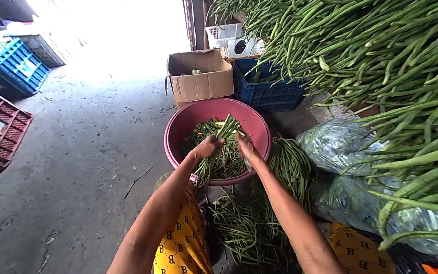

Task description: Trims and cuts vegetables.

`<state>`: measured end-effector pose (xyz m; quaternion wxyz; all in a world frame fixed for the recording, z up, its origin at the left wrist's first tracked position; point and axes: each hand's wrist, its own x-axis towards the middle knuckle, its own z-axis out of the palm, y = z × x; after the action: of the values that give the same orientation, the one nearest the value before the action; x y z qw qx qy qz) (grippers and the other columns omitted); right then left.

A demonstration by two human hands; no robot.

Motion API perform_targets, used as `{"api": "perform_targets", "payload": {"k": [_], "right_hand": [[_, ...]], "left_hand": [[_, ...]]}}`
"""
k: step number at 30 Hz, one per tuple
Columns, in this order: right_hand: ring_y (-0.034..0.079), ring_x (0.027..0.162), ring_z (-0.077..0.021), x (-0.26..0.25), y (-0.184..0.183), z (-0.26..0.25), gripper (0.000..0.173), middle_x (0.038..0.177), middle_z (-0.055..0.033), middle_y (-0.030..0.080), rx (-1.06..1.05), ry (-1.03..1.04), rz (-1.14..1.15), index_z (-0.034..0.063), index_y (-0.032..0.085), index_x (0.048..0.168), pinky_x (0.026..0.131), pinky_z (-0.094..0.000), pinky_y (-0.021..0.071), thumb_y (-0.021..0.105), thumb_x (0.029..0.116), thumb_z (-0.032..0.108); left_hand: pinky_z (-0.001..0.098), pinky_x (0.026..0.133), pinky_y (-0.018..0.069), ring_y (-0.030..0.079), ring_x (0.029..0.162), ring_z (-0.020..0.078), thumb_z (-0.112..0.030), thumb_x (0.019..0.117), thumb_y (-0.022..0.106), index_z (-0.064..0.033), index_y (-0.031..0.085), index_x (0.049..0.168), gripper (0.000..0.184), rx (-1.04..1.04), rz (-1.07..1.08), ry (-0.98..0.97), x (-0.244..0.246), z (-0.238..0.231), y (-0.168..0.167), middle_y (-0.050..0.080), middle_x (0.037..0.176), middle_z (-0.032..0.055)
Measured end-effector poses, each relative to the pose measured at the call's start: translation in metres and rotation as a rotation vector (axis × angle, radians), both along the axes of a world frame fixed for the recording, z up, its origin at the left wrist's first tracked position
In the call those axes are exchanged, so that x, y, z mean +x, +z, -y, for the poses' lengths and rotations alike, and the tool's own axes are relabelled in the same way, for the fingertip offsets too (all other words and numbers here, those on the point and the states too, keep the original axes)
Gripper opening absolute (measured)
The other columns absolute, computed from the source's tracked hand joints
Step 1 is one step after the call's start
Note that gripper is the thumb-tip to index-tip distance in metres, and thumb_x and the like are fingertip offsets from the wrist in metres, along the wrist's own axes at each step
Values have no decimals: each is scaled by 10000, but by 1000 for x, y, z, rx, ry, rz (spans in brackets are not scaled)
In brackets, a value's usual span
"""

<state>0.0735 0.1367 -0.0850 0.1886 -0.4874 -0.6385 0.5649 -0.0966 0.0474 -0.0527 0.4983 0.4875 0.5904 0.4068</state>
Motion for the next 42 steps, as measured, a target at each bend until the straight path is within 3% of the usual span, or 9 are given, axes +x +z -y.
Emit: {"api": "perform_targets", "payload": {"k": [6,12,20,23,30,32,35,37,42], "right_hand": [[517,732,-224,-13,15,16,632,907,-140,570,140,198,193,16,591,1247,736,-420,468,391,1063,587],[610,901,-342,-22,27,22,777,1097,-252,633,132,170,319,-17,578,1324,854,-529,482,380,1025,672],[511,675,-222,-25,3,20,703,828,-133,579,142,86,200,6,681,1074,680,-427,461,390,1037,646],[534,685,-230,-28,-1,22,708,824,-150,595,114,61,179,-27,684,1047,696,-434,480,407,1044,624],[341,412,-45,-25,7,21,566,556,47,391,-221,66,81,105,526,769,406,-192,291,423,1059,579],[339,409,-43,-21,8,17,557,557,51,391,-249,119,138,118,506,789,405,-189,298,393,1062,590],[387,535,-92,-18,8,14,673,712,-3,446,-117,184,299,40,628,983,525,-248,365,386,1030,665],[417,580,-116,-19,7,11,732,752,-29,478,-53,184,339,23,646,1015,573,-284,394,364,1017,699],[329,392,-40,-16,14,10,583,533,53,378,-257,74,95,128,488,733,393,-185,284,411,1047,613]], "left_hand": [[279,753,508,556,752,107,-139,1107,424,43,481,1343,304,13,-163,-53,1,-5,-10,563,899,74],[582,933,486,646,989,394,-201,1107,443,29,483,1398,373,-9,-494,-74,2,-10,-17,646,1063,267],[647,981,460,632,1126,467,-264,1110,450,-13,425,1467,437,-106,-672,-58,7,-9,-9,650,1166,299],[653,976,461,628,1147,472,-267,1113,435,-9,452,1435,413,-141,-739,-73,8,-10,-8,651,1182,297],[657,957,465,624,1173,468,-216,1096,457,-16,509,1389,358,-197,-929,-122,10,-6,-5,646,1250,275],[656,971,457,613,1194,471,-208,1096,443,-23,492,1418,374,-222,-961,-161,12,-5,-4,636,1274,276],[656,965,456,609,1201,469,-186,1094,434,-33,496,1423,368,-218,-960,-175,16,-6,-4,634,1283,270],[653,965,457,611,1201,461,-179,1094,431,-39,500,1423,365,-208,-959,-179,17,-7,-3,635,1285,264],[647,974,459,612,1199,458,-239,1112,414,-23,500,1393,364,-187,-921,-177,16,-10,-5,637,1260,269]]}}
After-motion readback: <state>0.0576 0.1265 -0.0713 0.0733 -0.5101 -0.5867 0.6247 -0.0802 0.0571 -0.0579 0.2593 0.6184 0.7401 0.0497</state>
